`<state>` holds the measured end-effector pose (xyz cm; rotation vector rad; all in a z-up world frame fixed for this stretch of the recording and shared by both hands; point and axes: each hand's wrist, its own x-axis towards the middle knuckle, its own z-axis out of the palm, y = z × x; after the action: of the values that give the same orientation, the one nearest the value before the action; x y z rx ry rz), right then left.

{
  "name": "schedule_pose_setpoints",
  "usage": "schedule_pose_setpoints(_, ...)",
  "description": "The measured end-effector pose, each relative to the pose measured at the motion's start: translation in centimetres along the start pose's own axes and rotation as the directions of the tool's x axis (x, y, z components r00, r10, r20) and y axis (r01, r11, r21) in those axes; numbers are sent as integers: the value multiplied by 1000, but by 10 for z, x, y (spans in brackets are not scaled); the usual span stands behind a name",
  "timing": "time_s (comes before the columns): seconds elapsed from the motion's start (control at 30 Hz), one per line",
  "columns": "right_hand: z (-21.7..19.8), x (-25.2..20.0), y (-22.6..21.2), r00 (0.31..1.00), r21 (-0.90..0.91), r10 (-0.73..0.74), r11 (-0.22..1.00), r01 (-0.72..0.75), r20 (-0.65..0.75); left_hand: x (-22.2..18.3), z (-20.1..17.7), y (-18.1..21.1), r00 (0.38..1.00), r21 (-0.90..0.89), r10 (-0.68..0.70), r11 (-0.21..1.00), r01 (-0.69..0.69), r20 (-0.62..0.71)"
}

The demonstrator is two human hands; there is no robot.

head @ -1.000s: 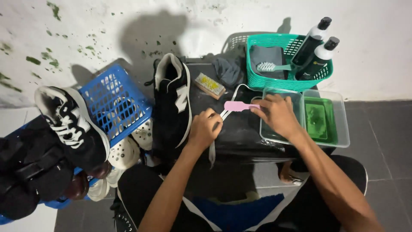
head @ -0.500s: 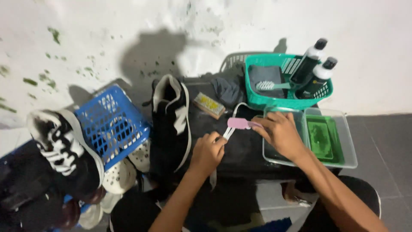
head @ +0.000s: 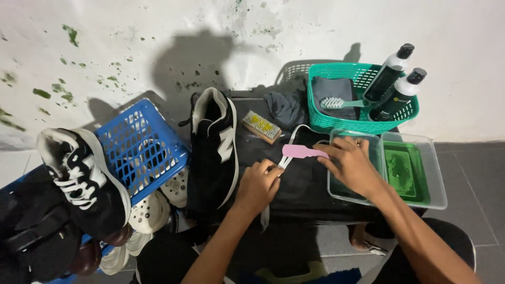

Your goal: Scrubbing a white shoe lace with a small brush and cleaning solution to remove dirt.

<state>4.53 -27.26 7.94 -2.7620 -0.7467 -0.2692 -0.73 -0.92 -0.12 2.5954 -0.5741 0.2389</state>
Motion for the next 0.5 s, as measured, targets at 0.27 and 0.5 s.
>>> schedule_pose_setpoints(0.27, -11, 1, -5, 1000, -8, -6, 1000, 6, -22, 2, -6, 2, 998, 2, -16, 1000, 16, 53)
schedule_pose_setpoints(0.5, -11, -1, -8, 1000, 14, 11, 1000, -11, -14, 4, -9, 4, 994, -7, -54, 998, 55, 90)
